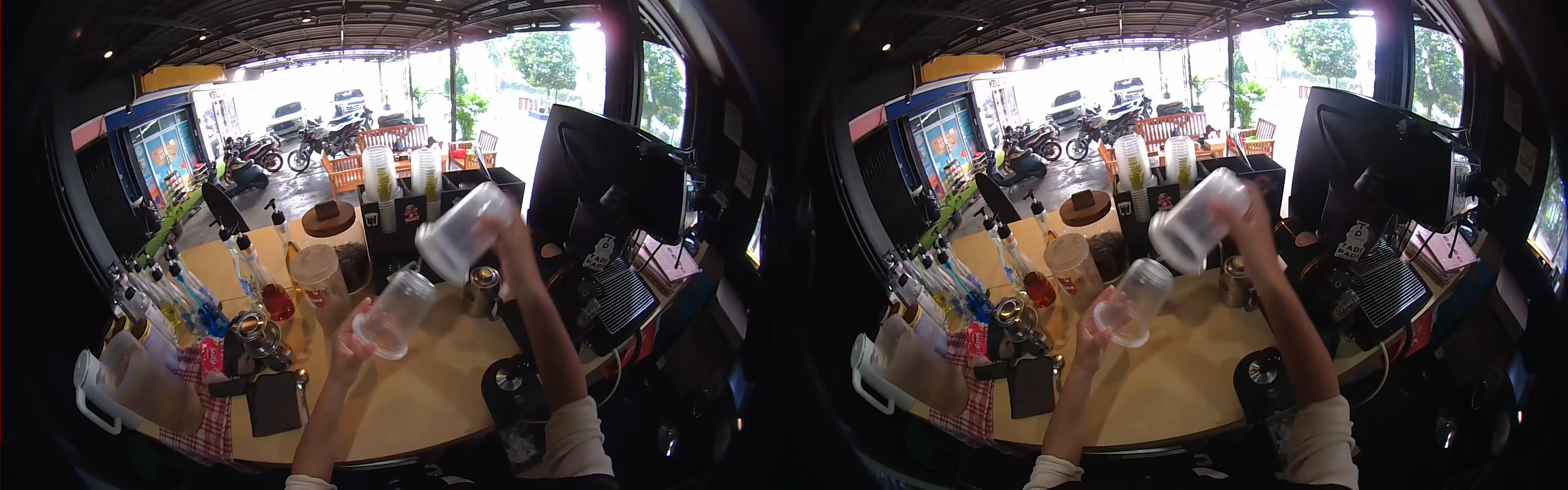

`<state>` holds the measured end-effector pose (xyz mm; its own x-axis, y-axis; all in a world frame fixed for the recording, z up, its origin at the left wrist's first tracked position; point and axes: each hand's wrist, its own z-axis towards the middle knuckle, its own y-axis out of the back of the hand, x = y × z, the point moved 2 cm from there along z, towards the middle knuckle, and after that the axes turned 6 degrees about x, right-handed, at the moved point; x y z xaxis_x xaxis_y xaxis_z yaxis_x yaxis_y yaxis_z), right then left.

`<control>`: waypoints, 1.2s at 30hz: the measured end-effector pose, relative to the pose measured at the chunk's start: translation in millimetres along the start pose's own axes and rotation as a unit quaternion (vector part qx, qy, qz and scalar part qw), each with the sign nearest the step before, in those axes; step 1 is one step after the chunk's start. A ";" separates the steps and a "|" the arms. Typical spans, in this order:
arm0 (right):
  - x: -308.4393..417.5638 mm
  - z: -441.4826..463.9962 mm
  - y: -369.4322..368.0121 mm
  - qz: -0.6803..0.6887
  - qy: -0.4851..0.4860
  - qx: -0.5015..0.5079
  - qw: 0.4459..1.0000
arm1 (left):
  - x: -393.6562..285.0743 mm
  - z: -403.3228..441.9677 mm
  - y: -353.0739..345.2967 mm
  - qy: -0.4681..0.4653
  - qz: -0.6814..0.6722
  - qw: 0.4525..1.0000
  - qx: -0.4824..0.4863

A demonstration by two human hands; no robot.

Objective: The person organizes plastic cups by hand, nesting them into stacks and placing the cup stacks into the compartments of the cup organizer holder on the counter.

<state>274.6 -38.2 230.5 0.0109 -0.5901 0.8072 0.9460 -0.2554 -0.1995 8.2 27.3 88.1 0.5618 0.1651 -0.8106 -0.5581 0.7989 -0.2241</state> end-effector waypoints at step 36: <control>-107.0 244.6 94.4 -0.638 -0.081 0.106 0.758 | 31.2 89.5 -8.1 0.006 -0.083 0.995 -0.053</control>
<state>442.0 188.1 261.2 -0.9342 0.1406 0.3279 0.2495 -0.3994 0.8822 84.9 77.8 113.0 0.6440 0.0282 -0.7645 -0.5206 0.7484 -0.4109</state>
